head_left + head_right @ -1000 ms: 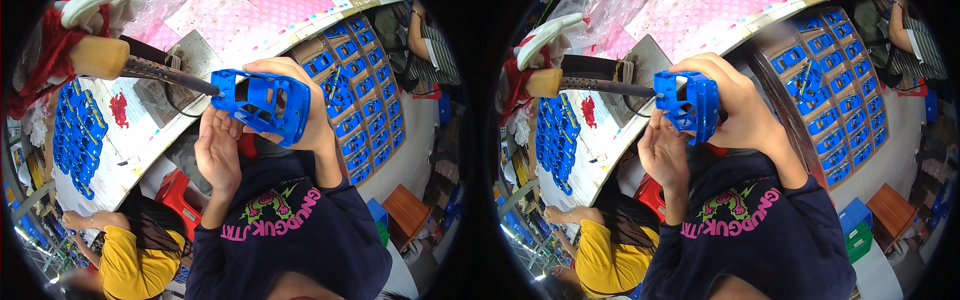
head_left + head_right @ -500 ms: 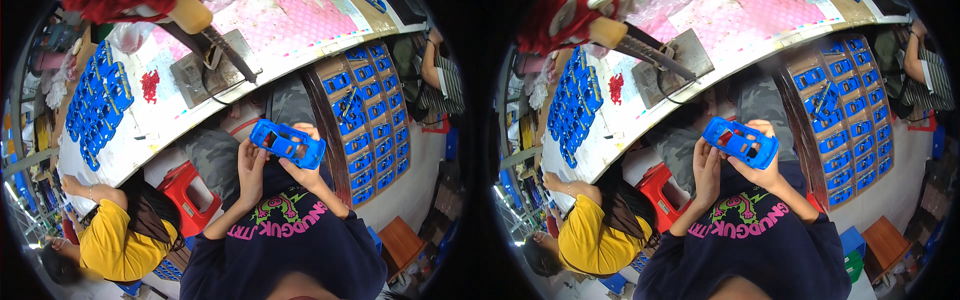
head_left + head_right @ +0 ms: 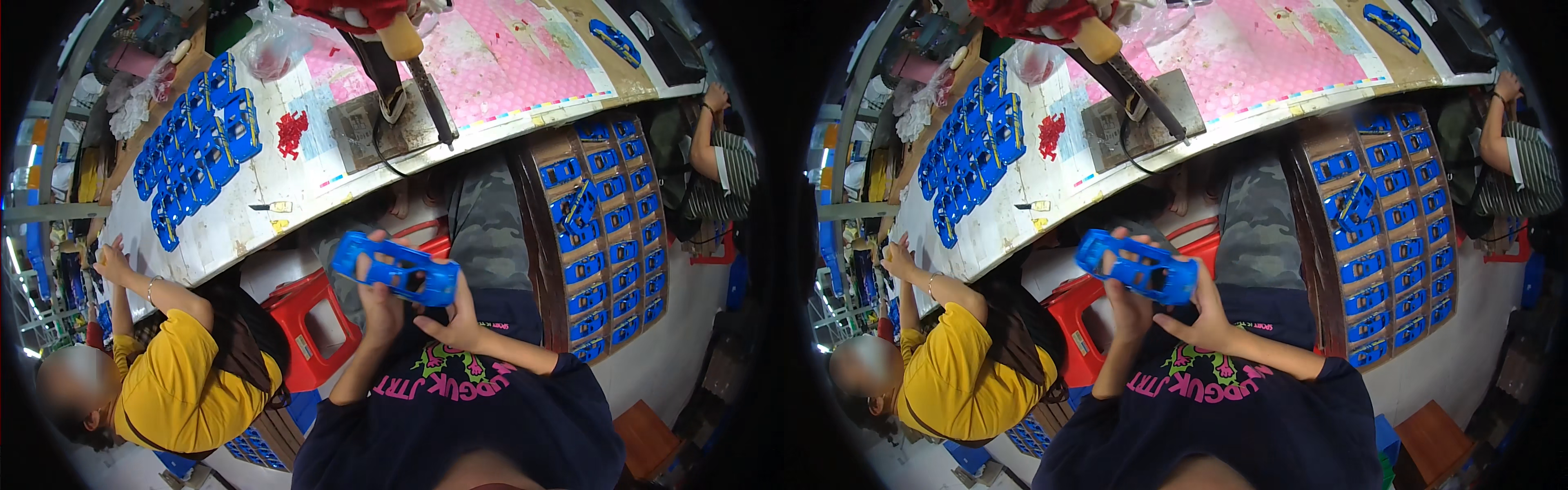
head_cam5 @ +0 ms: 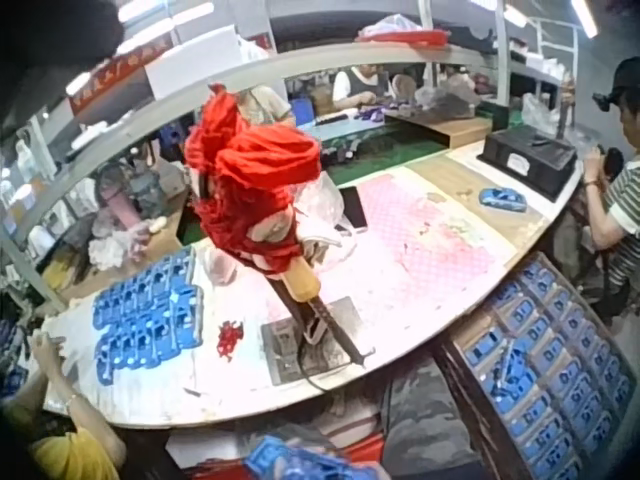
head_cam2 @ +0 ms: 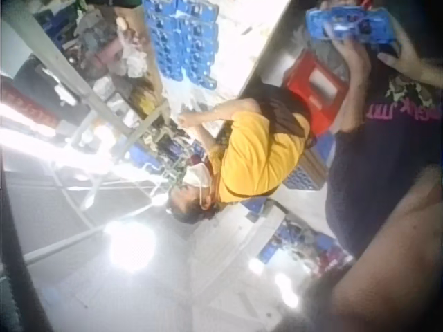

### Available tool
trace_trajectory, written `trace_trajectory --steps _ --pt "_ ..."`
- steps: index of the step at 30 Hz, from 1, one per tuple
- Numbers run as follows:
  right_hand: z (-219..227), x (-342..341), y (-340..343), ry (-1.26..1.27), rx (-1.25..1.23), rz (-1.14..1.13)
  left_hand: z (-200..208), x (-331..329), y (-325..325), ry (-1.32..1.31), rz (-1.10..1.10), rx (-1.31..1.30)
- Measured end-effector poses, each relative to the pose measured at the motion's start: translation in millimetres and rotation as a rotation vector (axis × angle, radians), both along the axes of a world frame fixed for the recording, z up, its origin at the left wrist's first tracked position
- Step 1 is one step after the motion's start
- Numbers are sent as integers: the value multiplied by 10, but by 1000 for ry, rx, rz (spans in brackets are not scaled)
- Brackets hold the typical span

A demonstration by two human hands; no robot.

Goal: The person repeatedly picks up blue plastic car-shaped frames and uses a heated metal rod to smooth or melt edges and seams. They handle the parts one by one, rotating them to access different sides, and place the finished pieces into a cardboard tray.

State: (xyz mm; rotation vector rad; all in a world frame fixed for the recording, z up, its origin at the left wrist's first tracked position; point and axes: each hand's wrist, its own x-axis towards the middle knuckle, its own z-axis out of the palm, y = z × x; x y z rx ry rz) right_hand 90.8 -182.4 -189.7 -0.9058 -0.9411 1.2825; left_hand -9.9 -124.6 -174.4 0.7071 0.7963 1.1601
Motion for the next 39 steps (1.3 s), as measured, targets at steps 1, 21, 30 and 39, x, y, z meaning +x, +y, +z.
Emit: trace_trajectory --steps 1,21,30,39 --pt "-70 -9 -1 23 2 70 14 -81 111 8 45 67" --pt "-131 112 -64 -114 -69 56 508 -528 1625 72 128 75" --pt "-277 299 -55 -174 -66 -29 501 -704 1491 69 81 95" --pt "-324 310 -50 -173 -104 -44 403 -858 1556 134 196 69"
